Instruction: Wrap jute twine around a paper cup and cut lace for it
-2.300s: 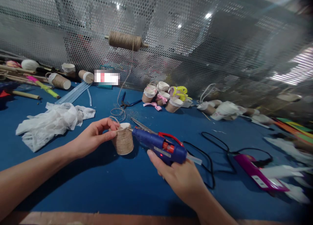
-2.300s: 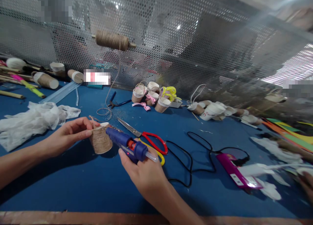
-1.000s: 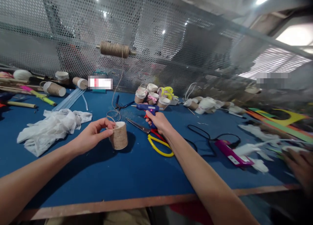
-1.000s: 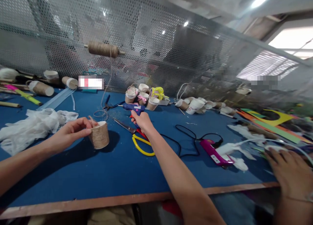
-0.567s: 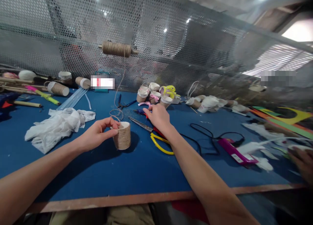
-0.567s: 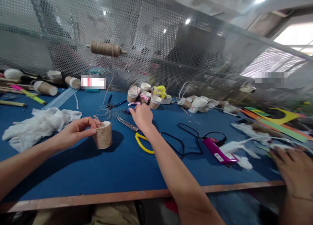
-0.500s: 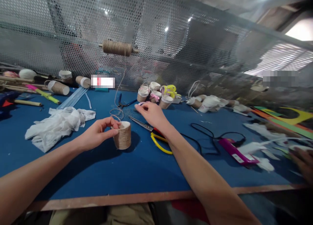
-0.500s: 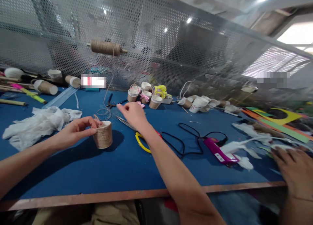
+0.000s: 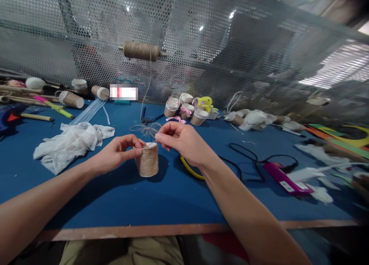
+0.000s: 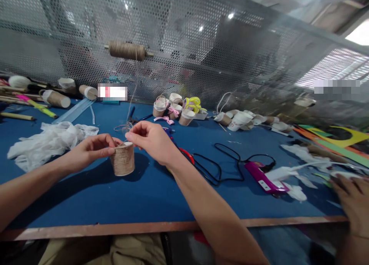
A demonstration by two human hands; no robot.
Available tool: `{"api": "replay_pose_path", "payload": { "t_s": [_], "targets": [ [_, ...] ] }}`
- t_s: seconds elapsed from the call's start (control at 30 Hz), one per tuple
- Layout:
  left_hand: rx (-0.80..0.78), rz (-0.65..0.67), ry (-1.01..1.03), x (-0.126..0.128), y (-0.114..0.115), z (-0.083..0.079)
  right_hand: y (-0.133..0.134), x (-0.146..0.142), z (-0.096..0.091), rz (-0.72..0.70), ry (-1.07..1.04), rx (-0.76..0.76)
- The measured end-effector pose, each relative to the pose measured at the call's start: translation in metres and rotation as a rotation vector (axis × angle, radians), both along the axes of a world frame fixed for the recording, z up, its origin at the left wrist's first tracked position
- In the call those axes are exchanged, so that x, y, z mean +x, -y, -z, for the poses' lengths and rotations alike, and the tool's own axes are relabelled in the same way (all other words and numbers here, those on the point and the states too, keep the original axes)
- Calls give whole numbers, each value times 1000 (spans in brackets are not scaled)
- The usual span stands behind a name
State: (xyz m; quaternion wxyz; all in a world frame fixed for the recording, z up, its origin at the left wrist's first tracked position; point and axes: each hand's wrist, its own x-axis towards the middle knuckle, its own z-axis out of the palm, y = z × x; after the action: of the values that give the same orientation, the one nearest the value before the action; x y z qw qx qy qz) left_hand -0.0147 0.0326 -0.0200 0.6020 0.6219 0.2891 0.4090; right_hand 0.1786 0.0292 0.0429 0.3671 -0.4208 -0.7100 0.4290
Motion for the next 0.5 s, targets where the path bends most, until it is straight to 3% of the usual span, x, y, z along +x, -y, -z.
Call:
{"api": "replay_pose_path", "payload": {
  "t_s": [0.2, 0.5],
  "targets": [
    [-70, 22, 37, 2, 4, -1, 12, 14, 14, 87, -21, 61],
    [-69, 49, 41, 1, 7, -5, 13, 19, 23, 86, -32, 17]
  ]
}}
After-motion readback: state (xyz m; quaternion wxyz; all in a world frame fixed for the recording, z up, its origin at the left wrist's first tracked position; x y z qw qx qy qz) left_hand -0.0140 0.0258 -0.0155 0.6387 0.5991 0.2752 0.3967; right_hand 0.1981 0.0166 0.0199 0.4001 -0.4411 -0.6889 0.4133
